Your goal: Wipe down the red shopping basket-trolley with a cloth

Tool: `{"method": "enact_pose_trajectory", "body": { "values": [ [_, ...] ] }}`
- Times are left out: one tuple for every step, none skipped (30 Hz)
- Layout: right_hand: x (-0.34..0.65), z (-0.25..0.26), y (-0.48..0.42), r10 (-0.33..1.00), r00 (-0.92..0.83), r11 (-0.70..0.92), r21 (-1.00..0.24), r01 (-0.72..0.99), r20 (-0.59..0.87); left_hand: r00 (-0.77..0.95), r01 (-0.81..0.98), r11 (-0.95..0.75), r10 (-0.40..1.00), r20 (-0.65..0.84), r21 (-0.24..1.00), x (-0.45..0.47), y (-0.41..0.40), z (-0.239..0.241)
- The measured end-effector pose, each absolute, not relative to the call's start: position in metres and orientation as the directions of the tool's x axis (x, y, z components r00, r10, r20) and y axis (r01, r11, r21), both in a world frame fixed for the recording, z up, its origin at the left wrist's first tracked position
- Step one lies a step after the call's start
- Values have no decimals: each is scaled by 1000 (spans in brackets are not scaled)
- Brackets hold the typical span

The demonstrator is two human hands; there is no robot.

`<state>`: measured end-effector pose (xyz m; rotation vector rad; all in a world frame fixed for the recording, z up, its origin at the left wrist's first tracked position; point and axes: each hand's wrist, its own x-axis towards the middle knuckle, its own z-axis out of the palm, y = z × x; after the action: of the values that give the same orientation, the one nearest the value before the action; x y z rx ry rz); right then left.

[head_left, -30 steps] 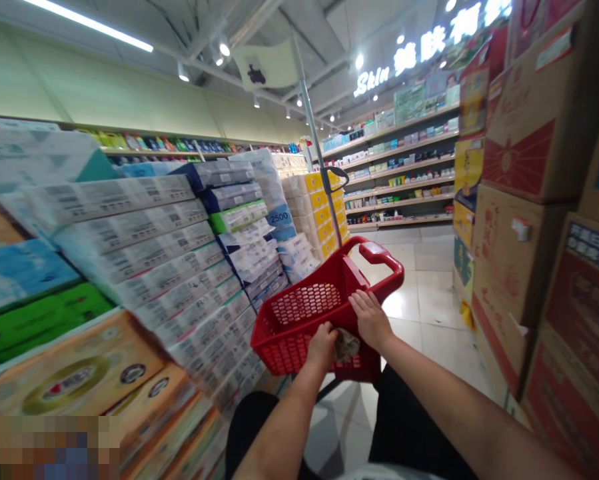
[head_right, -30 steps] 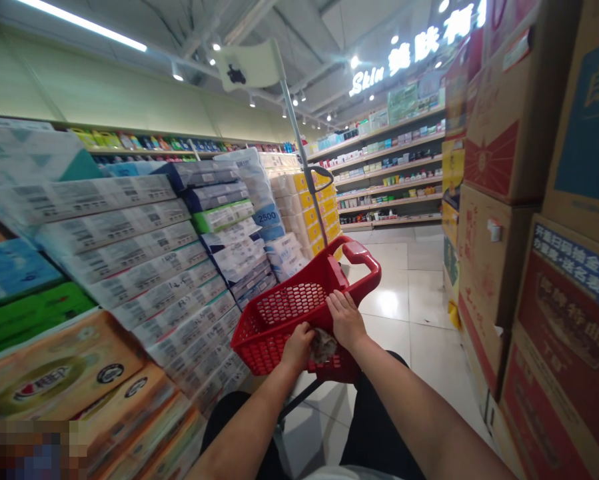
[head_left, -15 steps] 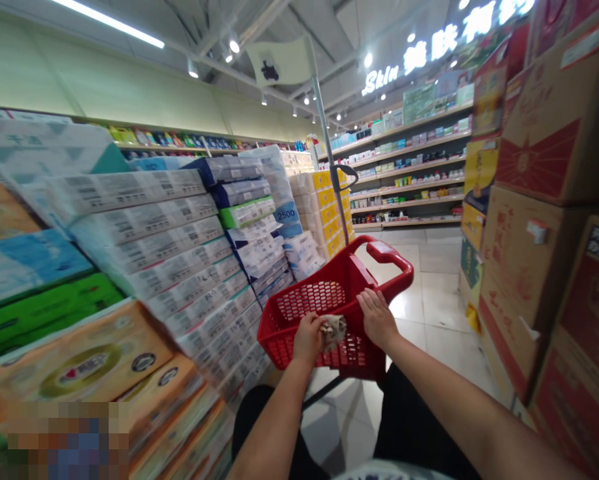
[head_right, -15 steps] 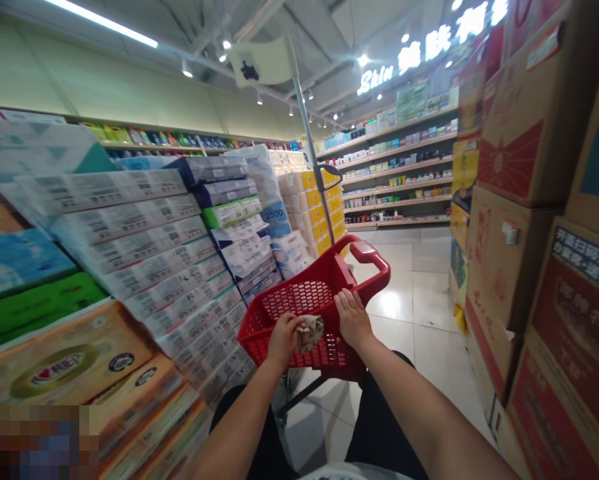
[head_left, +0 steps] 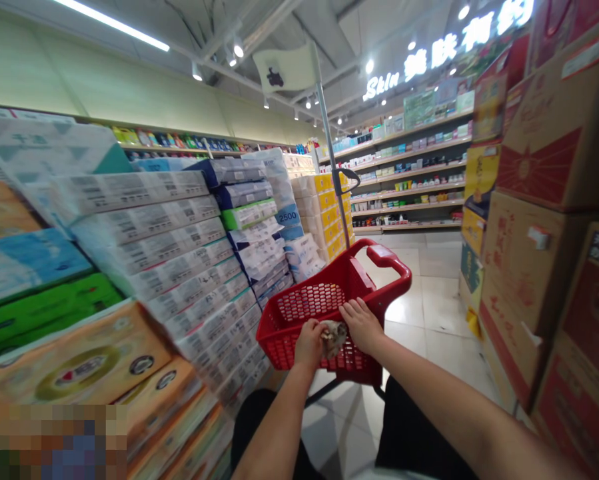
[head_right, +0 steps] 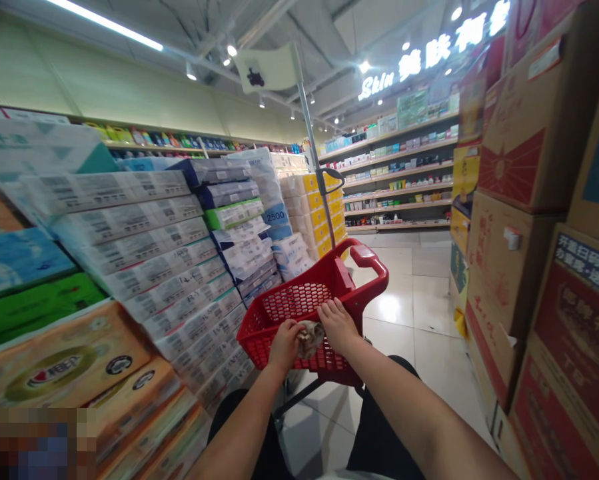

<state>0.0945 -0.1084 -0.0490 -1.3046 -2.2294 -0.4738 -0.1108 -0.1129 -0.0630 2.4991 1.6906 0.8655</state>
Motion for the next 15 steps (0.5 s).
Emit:
{"method": "enact_pose_trajectory", "body": {
  "values": [
    [91, -49, -109, 716, -382, 460, 17, 888, 584, 253, 870, -388, 881, 401, 304, -115, -114, -67],
    [89, -49, -110, 731, -359, 442, -3, 897, 580, 237, 884, -351, 906, 352, 309, -120, -114, -72],
    [86, -48, -110, 745, -340, 426, -18, 905, 575, 220, 892, -324, 921, 322, 316, -124, -115, -75],
    [85, -47, -111, 757, -325, 411, -27, 911, 566, 205, 894, -311, 924, 322, 323, -128, -116, -77],
    [84, -46, -112, 769, -316, 400, -32, 916, 555, 201, 889, -320, 916, 349, 329, -131, -116, -76],
    [83, -44, -113, 782, -312, 391, -34, 920, 540, 202, 877, -347, 893, 402, 332, -132, -115, -74],
    [83, -42, -114, 794, -312, 384, -32, 923, 522, 210, 860, -389, 859, 467, 330, -132, -114, -69],
    [84, -40, -114, 804, -316, 380, -27, 925, 504, 224, 843, -435, 819, 529, 317, -131, -114, -64],
    [84, -39, -115, 811, -320, 378, -21, 926, 490, 234, 829, -471, 782, 577, 303, -130, -113, -59],
    [85, -38, -116, 815, -323, 376, -14, 927, 480, 246, 821, -495, 757, 605, 285, -128, -113, -56],
    [85, -38, -117, 818, -325, 373, -6, 928, 475, 263, 823, -502, 752, 604, 267, -127, -113, -55],
    [85, -38, -117, 819, -325, 367, 4, 930, 473, 279, 832, -495, 763, 583, 251, -127, -114, -56],
    [86, -39, -117, 820, -324, 360, 14, 933, 473, 294, 844, -482, 783, 547, 236, -128, -115, -58],
    [85, -41, -117, 821, -321, 351, 25, 936, 473, 306, 856, -466, 806, 506, 224, -129, -116, -61],
    [85, -44, -116, 822, -316, 340, 37, 940, 473, 312, 866, -451, 825, 472, 216, -131, -117, -64]
  ]
}}
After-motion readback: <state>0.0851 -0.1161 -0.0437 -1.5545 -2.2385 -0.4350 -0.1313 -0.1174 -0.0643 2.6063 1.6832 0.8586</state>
